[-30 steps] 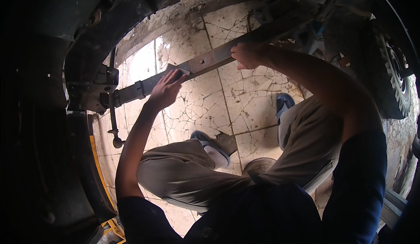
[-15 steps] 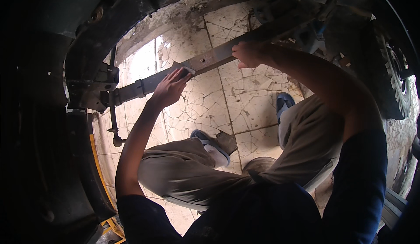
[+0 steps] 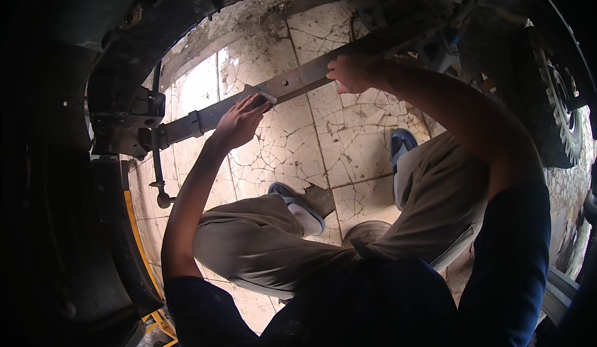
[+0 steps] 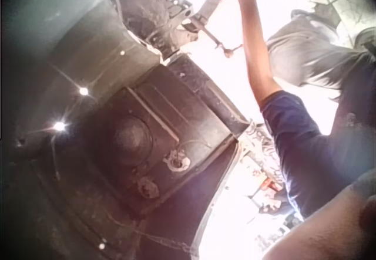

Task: The person is sanding a metal part under a vehicle using a sanding block. They are sitting on the floor and working on the underside of the vehicle.

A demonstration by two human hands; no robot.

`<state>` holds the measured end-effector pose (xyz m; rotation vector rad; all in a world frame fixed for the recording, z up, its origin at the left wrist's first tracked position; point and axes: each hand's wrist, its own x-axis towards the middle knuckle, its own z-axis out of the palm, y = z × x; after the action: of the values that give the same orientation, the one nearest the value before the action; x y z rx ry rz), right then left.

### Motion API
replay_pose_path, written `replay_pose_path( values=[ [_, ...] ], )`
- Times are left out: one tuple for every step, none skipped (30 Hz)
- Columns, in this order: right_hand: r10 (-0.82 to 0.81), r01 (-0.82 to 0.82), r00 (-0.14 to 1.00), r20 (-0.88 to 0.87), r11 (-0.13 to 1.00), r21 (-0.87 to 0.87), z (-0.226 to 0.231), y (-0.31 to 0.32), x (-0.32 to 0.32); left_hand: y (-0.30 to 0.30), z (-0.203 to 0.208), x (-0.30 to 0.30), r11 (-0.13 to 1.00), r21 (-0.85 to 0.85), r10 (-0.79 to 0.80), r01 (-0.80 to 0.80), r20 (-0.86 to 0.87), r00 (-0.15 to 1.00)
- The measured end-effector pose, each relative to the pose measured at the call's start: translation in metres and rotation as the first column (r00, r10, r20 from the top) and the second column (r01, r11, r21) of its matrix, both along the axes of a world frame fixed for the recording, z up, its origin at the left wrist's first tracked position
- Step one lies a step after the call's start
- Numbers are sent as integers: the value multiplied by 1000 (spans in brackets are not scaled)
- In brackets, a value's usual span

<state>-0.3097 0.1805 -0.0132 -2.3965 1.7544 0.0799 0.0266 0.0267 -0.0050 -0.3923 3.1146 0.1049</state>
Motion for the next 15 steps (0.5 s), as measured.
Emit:
replay_pose_path(
  values=[
    [2, -2, 1000, 4, 1000, -18, -1, 2, -2, 4, 1, -4, 1000, 2, -6, 6, 4, 1000],
    [12, -12, 1000, 13, 999, -41, -1, 1, -1, 1, 3, -2, 998, 58, -6, 7, -23, 1000],
    [18, -17, 1000, 13, 999, -33, 1, 1, 1, -6, -1, 4, 999, 36, 10, -9, -33, 999],
    [23, -22, 1000, 14, 999, -25, 4, 1, 4, -14, -8, 11, 1000, 14, 25, -24, -44, 999],
    [19, -19, 1000, 11, 1000, -18, 4, 3, 2, -20, -6, 13, 999, -8, 31, -31, -59, 998],
    [22, -22, 1000, 9, 999, -29, 4, 3, 0, -24, -4, 19, 995, -23, 93, -94, -34, 995],
    [25, -25, 1000, 8, 999, -40, 5, 4, -1, -26, -5, 18, 993, -29, 111, -112, -23, 994],
    [35, -34, 999, 12, 998, -52, 6, 3, 2, -27, -6, 21, 990, -36, 136, -136, -6, 991],
    [16, -16, 1000, 9, 1000, 0, 9, 2, 4, -27, -6, 23, 986, -44, 161, -160, 10, 987],
    [-2, 2, 1000, 7, 999, 52, 12, 0, 5, -26, -11, 23, 993, -58, 105, -106, -18, 994],
    [-17, 17, 1000, 2, 994, 105, 16, -2, 9, -22, -18, 21, 996, -72, 51, -55, -45, 998],
    [-27, 27, 1000, -6, 993, 112, 16, -1, 7, -12, -15, 9, 1000, -23, 8, -9, -57, 998],
    [-36, 37, 999, -14, 992, 119, 16, 0, 5, -3, -11, -1, 999, 25, -35, 37, -71, 997],
    [-37, 39, 999, -18, 992, 124, 17, 0, 6, -1, -11, -3, 999, 34, -25, 27, -67, 997],
    [-37, 40, 999, -27, 992, 121, 18, 0, 7, 0, -12, -4, 999, 44, -15, 18, -63, 998]
  ],
)
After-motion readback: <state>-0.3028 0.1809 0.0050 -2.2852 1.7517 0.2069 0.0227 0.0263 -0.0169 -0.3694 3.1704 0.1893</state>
